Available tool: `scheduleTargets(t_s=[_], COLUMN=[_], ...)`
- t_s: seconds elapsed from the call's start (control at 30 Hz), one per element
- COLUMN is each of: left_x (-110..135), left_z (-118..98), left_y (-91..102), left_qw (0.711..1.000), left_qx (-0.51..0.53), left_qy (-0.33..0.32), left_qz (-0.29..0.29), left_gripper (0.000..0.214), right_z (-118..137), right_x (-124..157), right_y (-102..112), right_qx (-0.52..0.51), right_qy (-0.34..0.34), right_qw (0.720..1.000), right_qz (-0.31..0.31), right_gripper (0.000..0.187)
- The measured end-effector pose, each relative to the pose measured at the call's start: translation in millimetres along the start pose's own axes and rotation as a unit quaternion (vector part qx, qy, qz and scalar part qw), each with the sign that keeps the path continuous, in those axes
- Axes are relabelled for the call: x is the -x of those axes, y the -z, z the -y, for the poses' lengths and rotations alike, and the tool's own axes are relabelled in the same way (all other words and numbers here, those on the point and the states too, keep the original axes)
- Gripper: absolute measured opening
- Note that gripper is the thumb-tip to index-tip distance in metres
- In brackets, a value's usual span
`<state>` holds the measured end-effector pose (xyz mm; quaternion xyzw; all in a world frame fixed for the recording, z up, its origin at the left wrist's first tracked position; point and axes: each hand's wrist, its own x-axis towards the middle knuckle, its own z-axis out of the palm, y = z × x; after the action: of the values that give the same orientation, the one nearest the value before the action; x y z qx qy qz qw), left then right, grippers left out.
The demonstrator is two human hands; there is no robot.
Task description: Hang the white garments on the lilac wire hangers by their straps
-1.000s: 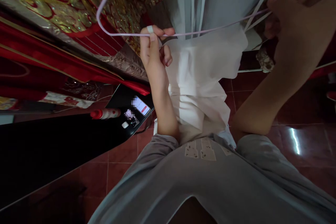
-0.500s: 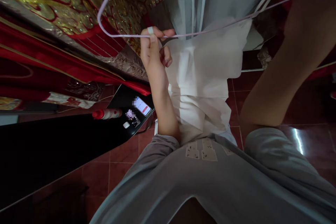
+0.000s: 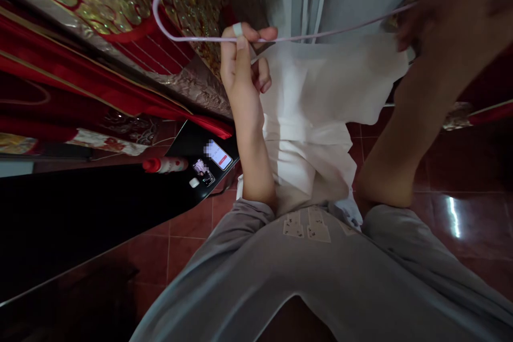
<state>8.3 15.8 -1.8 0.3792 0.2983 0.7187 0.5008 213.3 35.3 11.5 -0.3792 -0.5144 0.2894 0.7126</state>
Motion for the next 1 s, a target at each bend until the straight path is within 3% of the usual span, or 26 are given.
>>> scheduleTargets(t_s=[0.1,0.23,0.3,0.5,0.63,0.73,0.9,1.0], left_x=[0.3,0.5,0.1,-8.2,-15.8,-18.8,-30.0,-45.8], left_z=[-0.2,1.2,-0.2,-14.2,-23.6,-34.3,-56.2,-67.0], left_y=[2.0,4.0,4.8,29.0,50.5,48.2,25.2,24.0], left_qw=[1.000,0.999,0.999,0.980,0.942,0.926,0.960,0.970], left_qx=[-0.002,0.010,0.011,-0.016,-0.125,-0.207,-0.197,-0.193], left_qy=[0.000,0.012,0.016,-0.095,-0.204,-0.250,-0.178,-0.146], left_qz=[0.018,0.049,0.036,-0.173,-0.237,-0.191,-0.088,0.014], left_gripper=[0.034,0.035,0.033,0.039,0.034,0.036,0.033,0.024], right_z=[-10.3,-33.2,-37.2,-23.6,-27.9,-33.3,-30.5,-29.2], right_x=[16.0,18.2,15.4,11.2,13.2,13.5,15.6,17.4], right_y=[-20.8,-14.0,-7.5,-3.0,-8.2,-12.0,-11.5,-8.0], right_qx=[0.040,0.099,0.096,0.059,0.045,0.031,0.070,0.089], right_qy=[0.073,0.125,0.139,0.147,0.151,0.159,0.147,0.142], right_qw=[0.996,0.987,0.986,0.987,0.987,0.987,0.987,0.986], right_qz=[0.025,0.011,-0.003,0.037,0.020,0.008,0.006,0.015], right_gripper=[0.022,0.013,0.011,0.014,0.016,0.017,0.017,0.017])
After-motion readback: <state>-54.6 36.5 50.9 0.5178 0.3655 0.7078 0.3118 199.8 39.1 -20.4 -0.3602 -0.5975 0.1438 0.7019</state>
